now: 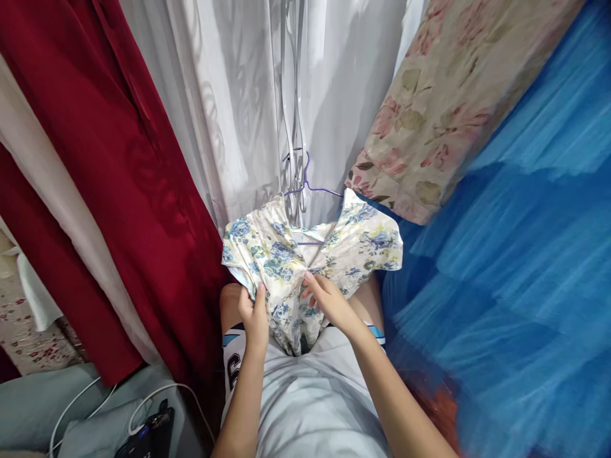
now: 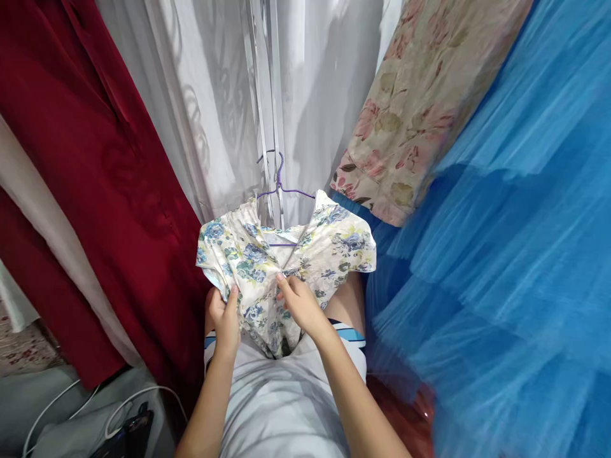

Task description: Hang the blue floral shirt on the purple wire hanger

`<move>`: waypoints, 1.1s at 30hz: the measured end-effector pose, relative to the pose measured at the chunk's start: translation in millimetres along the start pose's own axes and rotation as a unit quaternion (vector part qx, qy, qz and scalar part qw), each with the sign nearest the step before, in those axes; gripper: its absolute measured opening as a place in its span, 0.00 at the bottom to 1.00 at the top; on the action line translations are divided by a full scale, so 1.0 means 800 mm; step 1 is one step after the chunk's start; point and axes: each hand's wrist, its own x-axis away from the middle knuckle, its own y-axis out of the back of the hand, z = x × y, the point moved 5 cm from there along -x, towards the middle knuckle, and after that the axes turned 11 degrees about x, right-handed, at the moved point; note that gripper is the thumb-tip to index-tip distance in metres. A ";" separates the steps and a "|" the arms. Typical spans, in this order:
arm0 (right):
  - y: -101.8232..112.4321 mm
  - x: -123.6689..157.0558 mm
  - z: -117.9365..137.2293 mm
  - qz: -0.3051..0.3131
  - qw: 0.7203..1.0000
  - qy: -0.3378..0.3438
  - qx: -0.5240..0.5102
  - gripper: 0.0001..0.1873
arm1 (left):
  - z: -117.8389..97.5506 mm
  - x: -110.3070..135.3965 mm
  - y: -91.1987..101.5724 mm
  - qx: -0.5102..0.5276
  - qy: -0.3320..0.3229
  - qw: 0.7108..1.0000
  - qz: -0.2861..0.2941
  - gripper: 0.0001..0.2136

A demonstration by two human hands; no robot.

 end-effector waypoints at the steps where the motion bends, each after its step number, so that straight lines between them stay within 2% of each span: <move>1: -0.007 -0.006 0.003 0.006 1.000 -0.001 -0.005 0.20 | -0.002 0.003 -0.002 -0.007 -0.004 1.000 0.006 0.16; 4: -0.008 -0.018 0.012 -0.019 0.999 0.013 -0.034 0.20 | -0.006 0.010 -0.004 -0.027 -0.011 0.999 0.020 0.17; 5: -0.004 -0.018 0.015 -0.021 0.999 0.017 -0.046 0.19 | -0.009 0.012 -0.002 -0.031 -0.032 0.999 0.009 0.17; 7: 0.003 -0.014 0.019 -0.015 0.997 0.009 -0.081 0.18 | -0.023 0.017 0.002 -0.042 -0.123 0.991 -0.034 0.21; 9: 0.008 -0.008 0.021 0.004 0.992 -0.018 -0.122 0.16 | -0.038 0.024 -0.001 -0.069 -0.236 0.967 -0.064 0.26; 10: 0.008 -0.005 0.023 0.016 0.990 -0.032 -0.138 0.15 | -0.041 0.027 -0.008 -0.092 -0.271 0.957 -0.047 0.27; 11: 0.007 -0.002 0.024 0.028 0.988 -0.043 -0.148 0.15 | -0.040 0.028 -0.021 -0.120 -0.278 0.953 0.000 0.25; 12: 0.006 -0.001 0.026 0.038 0.987 -0.047 -0.152 0.15 | -0.034 0.028 -0.038 -0.145 -0.259 0.953 0.067 0.21; 14: 0.002 0.002 0.029 0.056 0.985 -0.044 -0.155 0.15 | -0.014 0.030 -0.072 -0.184 -0.180 0.944 0.205 0.12; 16: 0.000 0.002 0.029 0.073 0.982 -0.043 -0.167 0.15 | 0.001 0.031 -0.095 -0.207 -0.126 0.931 0.273 0.06; 19: 0.006 -0.007 0.029 0.089 0.973 -0.054 -0.204 0.15 | 0.003 0.030 -0.113 -0.221 -0.142 0.920 0.290 0.03; 22: 0.027 -0.033 0.043 0.075 0.966 -0.053 -0.240 0.13 | -0.005 0.033 -0.124 -0.254 -0.154 0.892 0.341 0.03; 27: 0.064 -0.095 0.097 0.065 0.959 -0.038 -0.274 0.09 | -0.022 0.045 -0.151 -0.415 -0.131 0.800 0.412 0.06; 30: 0.088 -0.127 0.127 0.013 0.956 -0.002 -0.292 0.06 | -0.019 0.058 -0.169 -0.492 -0.133 0.743 0.434 0.10; 32: 0.099 -0.140 0.139 -0.017 0.953 0.009 -0.301 0.06 | -0.006 0.065 -0.175 -0.518 -0.123 0.722 0.443 0.13; 33: 0.101 -0.144 0.142 -0.023 0.953 0.009 -0.302 0.06 | 0.003 0.067 -0.176 -0.516 -0.113 0.722 0.447 0.13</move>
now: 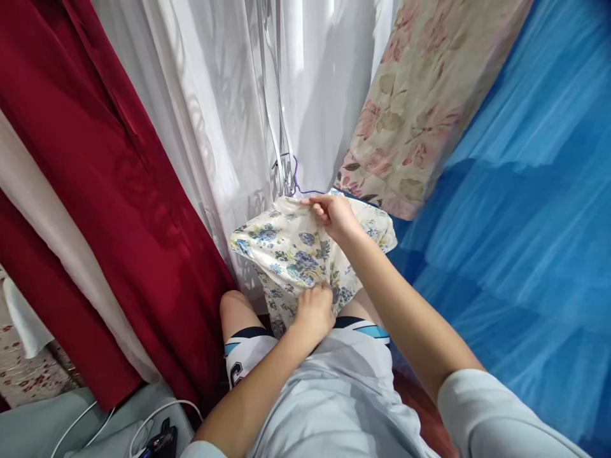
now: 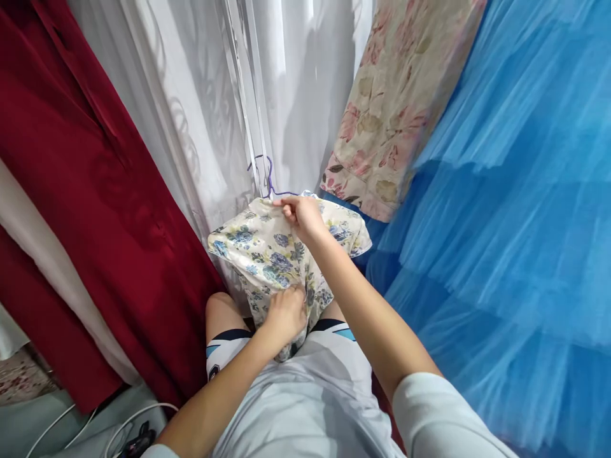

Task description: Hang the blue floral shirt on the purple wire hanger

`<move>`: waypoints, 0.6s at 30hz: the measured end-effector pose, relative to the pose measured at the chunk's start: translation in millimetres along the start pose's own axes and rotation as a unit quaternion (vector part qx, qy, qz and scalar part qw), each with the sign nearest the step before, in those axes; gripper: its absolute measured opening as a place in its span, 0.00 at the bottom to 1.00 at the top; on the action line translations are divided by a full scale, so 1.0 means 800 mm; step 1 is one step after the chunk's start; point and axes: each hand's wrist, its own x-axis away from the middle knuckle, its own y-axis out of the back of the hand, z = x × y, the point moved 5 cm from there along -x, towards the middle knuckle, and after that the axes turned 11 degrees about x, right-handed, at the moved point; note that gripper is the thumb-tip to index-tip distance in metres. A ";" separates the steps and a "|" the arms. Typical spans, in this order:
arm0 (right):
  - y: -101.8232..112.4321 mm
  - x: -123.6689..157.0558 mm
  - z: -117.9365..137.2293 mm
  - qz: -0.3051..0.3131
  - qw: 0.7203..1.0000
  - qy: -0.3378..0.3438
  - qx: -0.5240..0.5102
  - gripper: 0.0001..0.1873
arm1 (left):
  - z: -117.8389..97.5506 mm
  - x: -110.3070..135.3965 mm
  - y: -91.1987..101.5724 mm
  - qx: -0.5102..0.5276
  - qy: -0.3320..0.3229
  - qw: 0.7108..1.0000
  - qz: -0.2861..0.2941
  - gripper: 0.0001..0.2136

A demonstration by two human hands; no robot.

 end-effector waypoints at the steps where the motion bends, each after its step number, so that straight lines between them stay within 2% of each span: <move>1: 0.000 -0.002 0.002 -0.002 1.000 0.003 0.005 0.06 | 0.005 -0.003 -0.007 0.021 0.005 1.000 0.007 0.11; 3: -0.001 0.000 0.004 -0.004 0.999 0.023 0.031 0.06 | 0.021 -0.010 -0.013 0.107 0.012 0.994 0.005 0.05; 5: -0.001 0.006 0.002 -0.013 0.997 0.054 0.060 0.08 | 0.037 -0.022 0.004 0.223 0.000 0.974 -0.044 0.01; 7: -0.001 0.014 -0.005 -0.020 0.994 0.076 0.076 0.10 | 0.048 -0.035 0.048 0.307 -0.036 0.938 -0.156 0.04; 9: -0.003 0.019 -0.014 -0.024 0.993 0.086 0.073 0.13 | 0.052 -0.048 0.105 0.329 -0.084 0.899 -0.277 0.10; 11: -0.007 0.023 -0.022 -0.025 0.993 0.096 0.065 0.14 | 0.047 -0.067 0.158 0.299 -0.124 0.887 -0.329 0.15; 13: -0.012 0.024 -0.026 -0.022 0.991 0.108 0.072 0.16 | 0.036 -0.092 0.194 0.240 -0.169 0.902 -0.315 0.15; 14: -0.014 0.025 -0.028 -0.021 0.990 0.113 0.082 0.16 | 0.031 -0.103 0.204 0.211 -0.192 0.912 -0.296 0.12; 16: -0.015 0.024 -0.034 -0.025 0.987 0.118 0.107 0.17 | 0.022 -0.120 0.210 0.158 -0.228 0.928 -0.249 0.09; 18: -0.011 0.023 -0.042 -0.039 0.984 0.117 0.127 0.17 | 0.019 -0.124 0.207 0.123 -0.242 0.933 -0.235 0.09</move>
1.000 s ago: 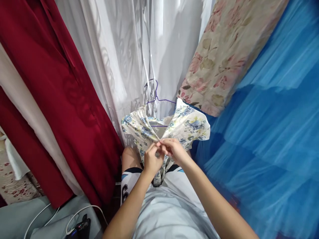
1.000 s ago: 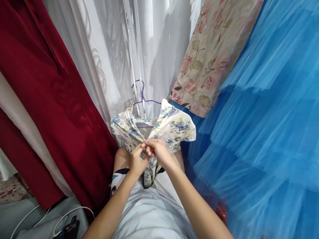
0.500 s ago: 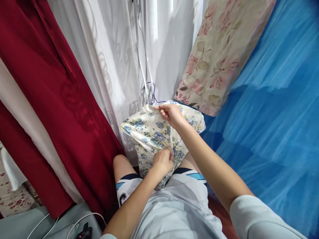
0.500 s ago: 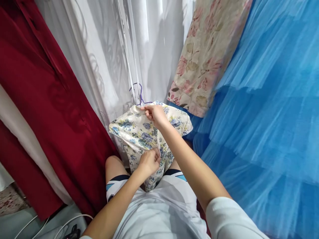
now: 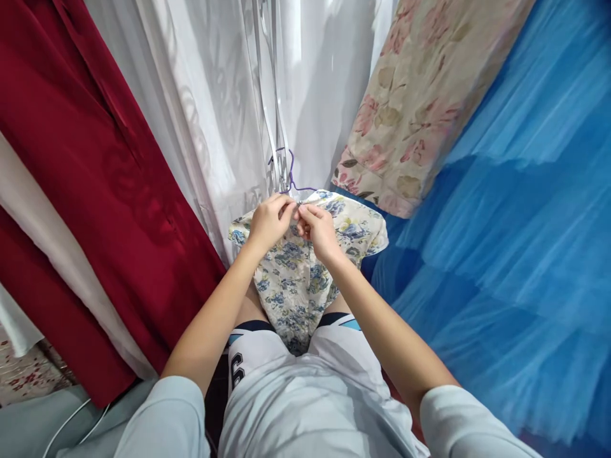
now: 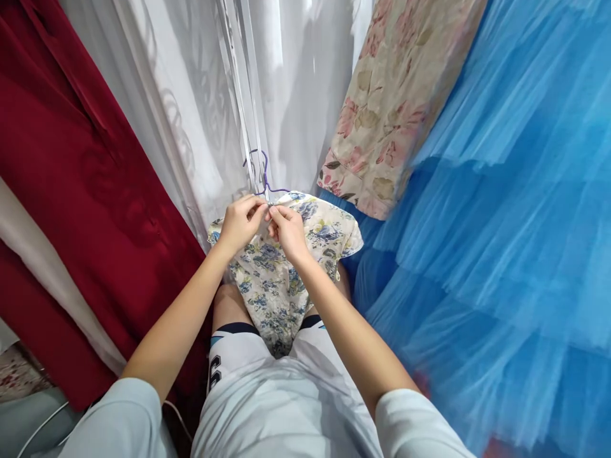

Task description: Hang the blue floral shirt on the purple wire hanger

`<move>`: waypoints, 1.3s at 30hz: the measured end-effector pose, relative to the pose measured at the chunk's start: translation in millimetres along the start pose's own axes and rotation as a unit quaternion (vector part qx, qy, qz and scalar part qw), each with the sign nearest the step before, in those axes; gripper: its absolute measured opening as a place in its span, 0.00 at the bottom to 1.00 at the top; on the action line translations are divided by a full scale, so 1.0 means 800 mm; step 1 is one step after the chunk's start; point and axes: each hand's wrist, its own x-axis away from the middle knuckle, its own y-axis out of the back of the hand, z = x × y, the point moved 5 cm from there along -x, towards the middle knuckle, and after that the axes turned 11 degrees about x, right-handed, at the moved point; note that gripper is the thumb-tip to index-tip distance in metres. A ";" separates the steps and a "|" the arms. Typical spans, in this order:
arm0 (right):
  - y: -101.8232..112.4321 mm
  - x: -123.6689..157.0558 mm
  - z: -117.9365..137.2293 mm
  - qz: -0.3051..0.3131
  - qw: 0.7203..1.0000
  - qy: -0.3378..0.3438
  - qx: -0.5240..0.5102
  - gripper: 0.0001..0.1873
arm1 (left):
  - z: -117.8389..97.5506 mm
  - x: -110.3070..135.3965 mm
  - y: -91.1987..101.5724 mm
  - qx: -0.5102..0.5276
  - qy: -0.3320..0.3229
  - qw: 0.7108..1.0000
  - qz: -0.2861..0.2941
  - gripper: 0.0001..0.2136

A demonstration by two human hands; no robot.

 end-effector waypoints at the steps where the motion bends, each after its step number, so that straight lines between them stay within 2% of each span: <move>1: 0.002 0.001 -0.006 -0.008 1.000 -0.002 0.010 0.17 | 0.000 0.002 -0.001 -0.012 -0.003 1.000 -0.005 0.09; 4: 0.007 0.008 -0.025 -0.028 0.999 0.003 0.034 0.15 | 0.006 0.010 0.008 -0.034 0.010 0.998 -0.048 0.08; 7: 0.011 0.022 -0.040 -0.032 0.999 0.010 0.044 0.15 | 0.032 0.008 0.041 -0.039 0.051 0.990 -0.125 0.09; 11: 0.016 0.046 -0.058 -0.024 0.999 -0.012 0.036 0.16 | 0.099 0.021 0.103 -0.060 0.136 0.962 -0.229 0.10; 14: 0.012 0.064 -0.073 -0.020 0.999 -0.031 0.021 0.15 | 0.155 0.069 0.127 -0.071 0.237 0.933 -0.260 0.10; 15: 0.009 0.069 -0.080 -0.018 0.999 -0.038 0.016 0.15 | 0.171 0.091 0.126 -0.064 0.277 0.922 -0.263 0.10; 17: 0.001 0.079 -0.095 -0.016 0.998 -0.058 0.007 0.15 | 0.191 0.135 0.111 -0.050 0.306 0.918 -0.247 0.10; 19: 0.001 0.087 -0.113 -0.029 0.996 -0.083 -0.001 0.14 | 0.201 0.177 0.081 -0.029 0.325 0.918 -0.226 0.10; 21: 0.015 0.095 -0.134 -0.068 0.992 -0.108 -0.006 0.14 | 0.201 0.211 0.043 0.002 0.337 0.920 -0.198 0.10; 25: 0.075 0.119 -0.176 -0.172 0.974 -0.147 0.014 0.13 | 0.182 0.250 -0.033 0.081 0.342 0.926 -0.138 0.11; 28: 0.112 0.138 -0.197 -0.182 0.966 -0.175 0.059 0.12 | 0.152 0.245 -0.073 0.138 0.329 0.927 -0.115 0.12; 30: 0.116 0.144 -0.201 -0.136 0.966 -0.199 0.090 0.14 | 0.122 0.227 -0.088 0.177 0.309 0.929 -0.098 0.12; 32: 0.108 0.145 -0.190 -0.081 0.968 -0.190 0.146 0.20 | 0.080 0.201 -0.095 0.222 0.262 0.937 -0.060 0.12; 35: 0.079 0.141 -0.147 -0.001 0.968 -0.077 0.240 0.31 | 0.006 0.163 -0.098 0.274 0.153 0.949 0.027 0.10; 37: 0.055 0.144 -0.121 0.093 0.965 -0.030 0.243 0.31 | -0.032 0.150 -0.099 0.296 0.104 0.947 0.068 0.09; 39: 0.042 0.152 -0.110 0.186 0.957 -0.060 0.216 0.22 | -0.051 0.147 -0.100 0.302 0.094 0.945 0.080 0.09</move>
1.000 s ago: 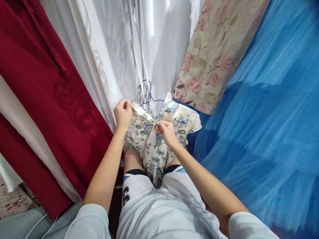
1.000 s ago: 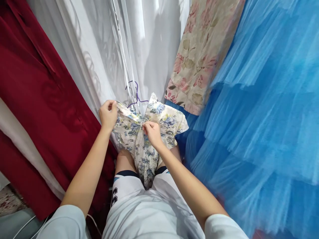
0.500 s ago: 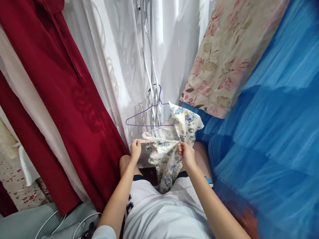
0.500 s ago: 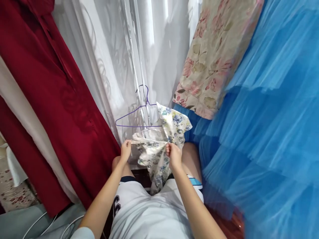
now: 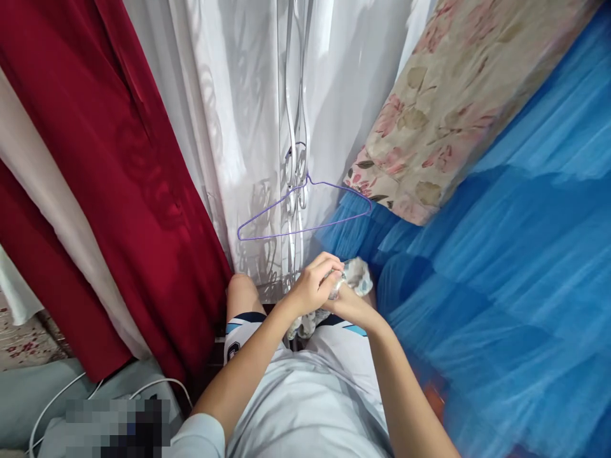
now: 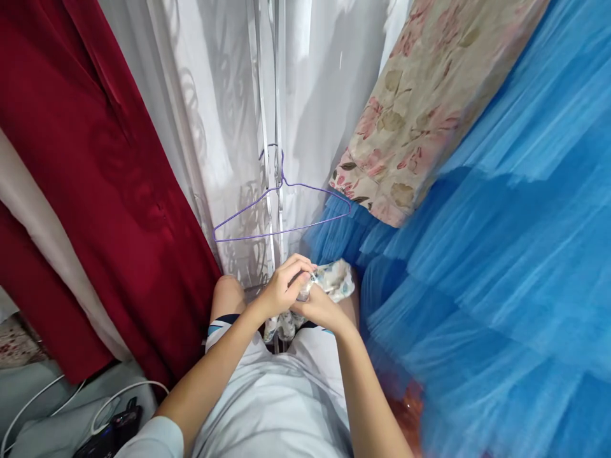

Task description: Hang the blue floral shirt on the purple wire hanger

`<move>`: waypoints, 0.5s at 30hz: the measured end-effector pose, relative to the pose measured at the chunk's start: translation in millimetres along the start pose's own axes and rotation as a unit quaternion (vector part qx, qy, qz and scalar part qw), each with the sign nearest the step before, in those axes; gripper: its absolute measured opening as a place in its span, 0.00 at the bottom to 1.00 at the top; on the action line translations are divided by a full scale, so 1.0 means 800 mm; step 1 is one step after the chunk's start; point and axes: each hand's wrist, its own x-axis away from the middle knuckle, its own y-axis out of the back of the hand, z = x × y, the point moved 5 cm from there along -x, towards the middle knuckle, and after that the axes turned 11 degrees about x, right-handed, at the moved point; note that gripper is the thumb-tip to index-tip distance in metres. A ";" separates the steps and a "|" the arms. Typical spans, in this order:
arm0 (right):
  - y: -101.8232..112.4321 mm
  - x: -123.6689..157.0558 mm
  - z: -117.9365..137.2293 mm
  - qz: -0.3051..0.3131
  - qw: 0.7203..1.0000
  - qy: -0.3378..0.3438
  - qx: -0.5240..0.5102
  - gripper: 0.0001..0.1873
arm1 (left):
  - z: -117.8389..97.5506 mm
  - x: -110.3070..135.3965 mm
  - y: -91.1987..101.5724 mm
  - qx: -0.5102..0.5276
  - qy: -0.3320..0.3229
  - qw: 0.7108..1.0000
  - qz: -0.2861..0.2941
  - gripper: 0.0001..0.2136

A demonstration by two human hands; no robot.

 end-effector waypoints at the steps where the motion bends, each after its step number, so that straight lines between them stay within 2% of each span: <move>1: -0.002 0.004 0.001 0.032 0.999 -0.024 -0.007 0.17 | -0.001 0.002 0.000 -0.002 0.010 1.000 -0.013 0.09; 2: 0.000 0.008 0.000 0.042 0.998 -0.050 -0.008 0.13 | 0.003 0.005 0.004 -0.005 0.028 0.999 -0.041 0.09; 4: 0.009 0.014 -0.003 0.017 0.996 -0.089 -0.012 0.15 | 0.013 0.013 0.021 -0.004 0.070 0.989 -0.129 0.10; 6: 0.017 0.016 0.002 -0.002 0.995 -0.093 -0.047 0.19 | 0.019 0.021 0.038 0.007 0.095 0.974 -0.205 0.10; 7: 0.019 0.015 0.009 0.003 0.994 -0.081 -0.072 0.20 | 0.018 0.022 0.042 0.011 0.098 0.971 -0.220 0.10; 8: 0.018 0.014 0.018 0.015 0.994 -0.064 -0.091 0.21 | 0.014 0.022 0.044 0.013 0.097 0.972 -0.216 0.10; 10: 0.015 0.010 0.038 0.024 0.995 -0.024 -0.092 0.20 | 0.003 0.016 0.040 0.005 0.092 0.981 -0.172 0.10; 13: 0.013 0.004 0.061 -0.010 0.998 0.021 -0.064 0.12 | -0.013 0.005 0.036 -0.003 0.091 0.989 -0.116 0.09; 15: 0.015 0.002 0.067 -0.025 0.994 0.026 -0.104 0.11 | -0.012 0.003 0.042 0.040 0.115 0.987 -0.109 0.10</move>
